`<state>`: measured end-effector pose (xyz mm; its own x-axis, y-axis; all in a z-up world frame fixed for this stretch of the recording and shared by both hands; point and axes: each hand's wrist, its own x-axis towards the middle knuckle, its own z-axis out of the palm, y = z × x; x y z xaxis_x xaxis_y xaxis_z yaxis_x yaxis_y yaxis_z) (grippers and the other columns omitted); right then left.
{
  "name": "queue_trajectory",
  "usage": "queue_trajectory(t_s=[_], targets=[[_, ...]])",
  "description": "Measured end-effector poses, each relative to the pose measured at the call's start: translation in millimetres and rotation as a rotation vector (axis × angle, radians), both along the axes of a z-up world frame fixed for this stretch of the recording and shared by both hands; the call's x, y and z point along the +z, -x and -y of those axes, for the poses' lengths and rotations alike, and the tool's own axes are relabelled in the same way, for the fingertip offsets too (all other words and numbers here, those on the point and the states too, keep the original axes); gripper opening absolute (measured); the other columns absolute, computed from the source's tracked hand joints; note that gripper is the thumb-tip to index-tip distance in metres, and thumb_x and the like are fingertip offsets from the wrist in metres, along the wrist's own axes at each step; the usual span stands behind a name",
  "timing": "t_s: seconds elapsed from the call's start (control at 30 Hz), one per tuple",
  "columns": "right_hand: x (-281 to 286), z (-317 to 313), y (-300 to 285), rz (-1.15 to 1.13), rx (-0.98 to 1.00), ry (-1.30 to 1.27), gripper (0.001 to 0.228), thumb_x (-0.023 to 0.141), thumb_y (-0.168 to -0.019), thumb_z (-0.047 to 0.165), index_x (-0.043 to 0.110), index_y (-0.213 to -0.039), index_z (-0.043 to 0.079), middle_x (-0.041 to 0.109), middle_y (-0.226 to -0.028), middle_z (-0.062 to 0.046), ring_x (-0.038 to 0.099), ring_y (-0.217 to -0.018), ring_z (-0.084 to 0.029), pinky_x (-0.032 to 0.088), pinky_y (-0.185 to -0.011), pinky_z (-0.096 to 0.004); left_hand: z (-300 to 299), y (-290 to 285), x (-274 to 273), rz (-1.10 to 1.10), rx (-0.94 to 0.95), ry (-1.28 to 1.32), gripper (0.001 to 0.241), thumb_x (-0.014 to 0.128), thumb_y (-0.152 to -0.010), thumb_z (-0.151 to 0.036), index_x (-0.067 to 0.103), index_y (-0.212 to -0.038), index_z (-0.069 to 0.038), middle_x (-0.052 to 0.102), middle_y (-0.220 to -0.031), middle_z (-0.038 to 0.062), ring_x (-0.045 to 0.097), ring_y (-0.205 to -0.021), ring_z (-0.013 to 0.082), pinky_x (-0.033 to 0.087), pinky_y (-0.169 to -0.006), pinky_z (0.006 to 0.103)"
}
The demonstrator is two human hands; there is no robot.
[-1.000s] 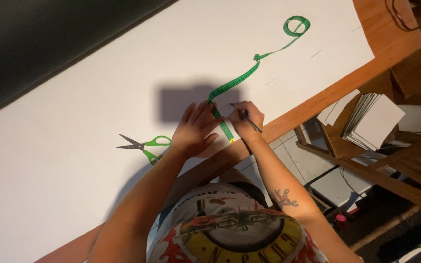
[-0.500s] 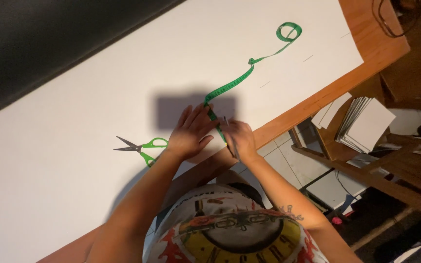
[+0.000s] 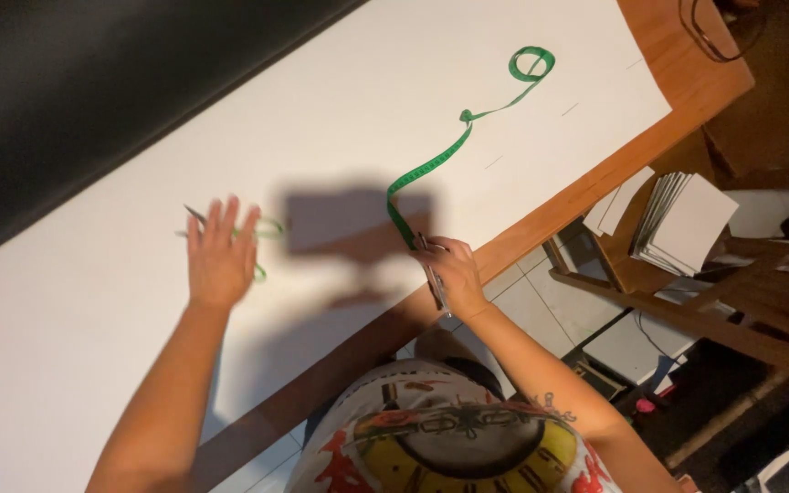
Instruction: The person uses a green measuring tape and a pen to mark measurements on a large sheet of white paper. They then use green scissors to cut the paper along the marked lines.
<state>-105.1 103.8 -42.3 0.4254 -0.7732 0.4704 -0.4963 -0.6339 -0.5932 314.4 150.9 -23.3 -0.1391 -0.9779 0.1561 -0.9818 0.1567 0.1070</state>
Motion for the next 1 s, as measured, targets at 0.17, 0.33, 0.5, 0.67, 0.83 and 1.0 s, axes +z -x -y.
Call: queue_trajectory(t_s=[0.17, 0.33, 0.5, 0.67, 0.83, 1.0], targets=[[25, -17, -17, -0.063, -0.051, -0.021, 0.024, 0.055, -0.107, 0.027, 0.075, -0.112, 0.015, 0.076, -0.108, -0.005, 0.067, -0.116, -0.031, 0.046, -0.103, -0.049, 66, -27, -8, -0.002, 0.086, 0.229, 0.049, 0.061, -0.106, -0.024, 0.06, -0.154, -0.014, 0.06, -0.15, 0.021, 0.049, -0.141, 0.0426, 0.029, -0.112, 0.0657], [28, -40, -50, -0.026, 0.078, -0.027, 0.031, 0.047, -0.11, 0.028, 0.073, -0.115, 0.013, 0.075, -0.113, -0.006, 0.062, -0.124, -0.035, 0.04, -0.109, -0.054, 62, 59, 1, -0.141, -0.073, 0.423, 0.055, 0.08, -0.087, -0.02, 0.058, -0.135, -0.008, 0.051, -0.151, 0.019, 0.047, -0.138, 0.0448, 0.036, -0.109, 0.0656], [21, -68, -76, -0.062, 0.025, -0.259, 0.023, 0.057, -0.104, 0.019, 0.072, -0.113, 0.004, 0.071, -0.111, -0.019, 0.061, -0.117, -0.044, 0.048, -0.101, -0.055, 27, 133, 5, -0.252, -0.441, 0.472, 0.032, 0.068, -0.092, -0.035, 0.062, -0.123, -0.028, 0.049, -0.155, 0.006, 0.051, -0.14, 0.0369, 0.037, -0.112, 0.0643], [23, -93, -79, 0.121, -0.162, -0.791, 0.034, 0.068, -0.097, 0.019, 0.069, -0.116, -0.009, 0.07, -0.119, -0.029, 0.054, -0.13, -0.049, 0.046, -0.109, -0.053, 41, 168, -18, -0.345, -0.191, 0.351, 0.04, 0.07, -0.092, -0.052, 0.069, -0.123, -0.027, 0.06, -0.12, -0.002, 0.057, -0.115, 0.0224, 0.043, -0.096, 0.0406], [-27, -97, -66, -0.099, 0.057, 0.009, 0.021, 0.06, -0.1, 0.009, 0.07, -0.115, 0.019, 0.073, -0.123, -0.005, 0.064, -0.125, -0.032, 0.04, -0.116, -0.056, 91, 213, -27, -0.259, -0.031, -0.385, 0.033, 0.072, -0.08, -0.022, 0.061, -0.109, -0.011, 0.068, -0.089, 0.013, 0.071, -0.089, 0.038, 0.057, -0.078, 0.053], [-8, -109, -66, -0.063, 0.053, -0.017, 0.021, 0.06, -0.102, 0.015, 0.07, -0.119, 0.023, 0.068, -0.138, -0.003, 0.06, -0.132, -0.029, 0.038, -0.119, -0.053, 112, 196, -54, -0.506, 0.242, -0.518, 0.03, 0.065, -0.085, -0.039, 0.06, -0.108, -0.02, 0.066, -0.076, -0.001, 0.074, -0.075, 0.0303, 0.059, -0.068, 0.0467]])
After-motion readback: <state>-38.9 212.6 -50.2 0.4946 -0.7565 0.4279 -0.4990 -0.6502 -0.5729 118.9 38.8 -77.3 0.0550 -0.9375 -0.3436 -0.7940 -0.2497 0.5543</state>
